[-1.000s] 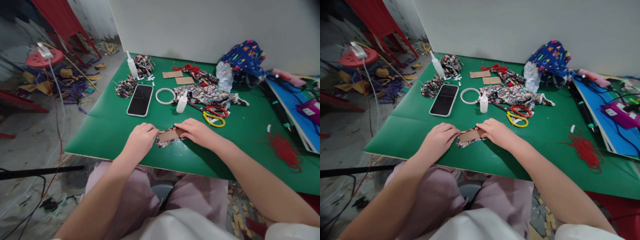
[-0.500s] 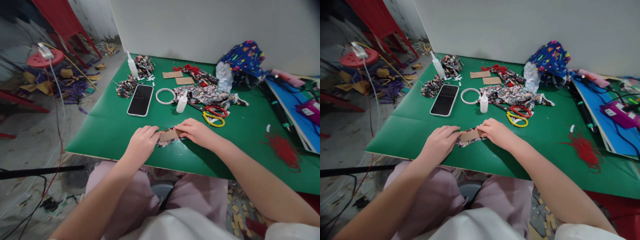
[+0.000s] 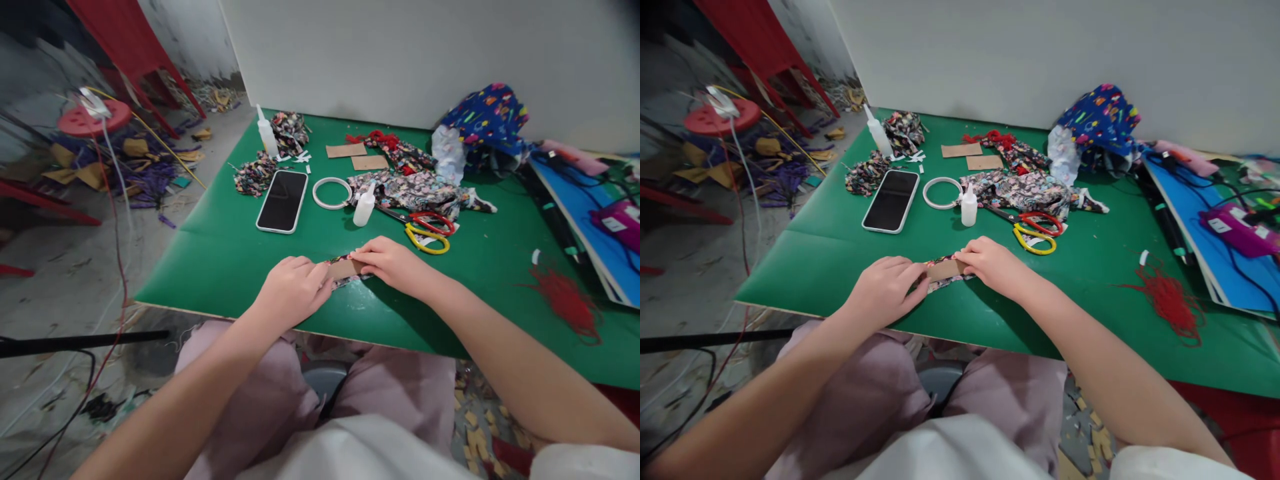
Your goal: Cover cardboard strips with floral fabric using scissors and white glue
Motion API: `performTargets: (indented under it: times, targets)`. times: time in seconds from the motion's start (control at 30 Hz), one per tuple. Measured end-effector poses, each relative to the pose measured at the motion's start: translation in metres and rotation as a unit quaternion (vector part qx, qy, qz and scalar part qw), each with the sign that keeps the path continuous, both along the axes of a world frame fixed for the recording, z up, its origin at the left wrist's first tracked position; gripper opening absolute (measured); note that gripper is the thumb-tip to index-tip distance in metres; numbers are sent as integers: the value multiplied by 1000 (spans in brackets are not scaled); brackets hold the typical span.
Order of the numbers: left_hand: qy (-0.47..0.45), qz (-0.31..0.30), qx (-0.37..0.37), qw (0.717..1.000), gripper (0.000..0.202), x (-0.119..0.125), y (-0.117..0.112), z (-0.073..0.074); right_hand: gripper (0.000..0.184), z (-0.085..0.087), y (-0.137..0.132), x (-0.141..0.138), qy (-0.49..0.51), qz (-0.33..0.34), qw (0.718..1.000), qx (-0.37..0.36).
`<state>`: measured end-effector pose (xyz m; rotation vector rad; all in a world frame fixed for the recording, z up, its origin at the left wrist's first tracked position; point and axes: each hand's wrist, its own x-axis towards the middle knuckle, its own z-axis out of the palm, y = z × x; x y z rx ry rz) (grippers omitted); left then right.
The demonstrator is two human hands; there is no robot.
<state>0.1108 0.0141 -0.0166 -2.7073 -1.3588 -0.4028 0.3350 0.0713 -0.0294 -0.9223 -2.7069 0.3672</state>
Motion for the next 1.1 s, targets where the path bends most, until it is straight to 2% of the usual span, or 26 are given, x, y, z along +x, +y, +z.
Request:
performTargets:
  times: [0.17, 0.23, 0.47, 0.73, 0.87, 1.1]
  targets:
    - [35, 44, -5, 998, 50, 16, -1, 0, 29, 0, 0, 0, 7, 3, 1000, -3]
    - [53, 60, -12, 997, 53, 22, -1, -1, 30, 0, 0, 0, 6, 3, 1000, -2]
    - [77, 69, -14, 995, 43, 25, -4, -7, 31, 1, -1, 0, 15, 5, 1000, -10]
    - [89, 54, -6, 995, 41, 20, -3, -5, 31, -2, -1, 1, 6, 11, 1000, 4]
    - [102, 50, 8, 993, 31, 19, -1, -8, 31, 0, -1, 1, 5, 12, 1000, 8]
    - [52, 32, -5, 998, 31, 17, -3, -9, 28, -1, -1, 1, -10, 15, 1000, 21]
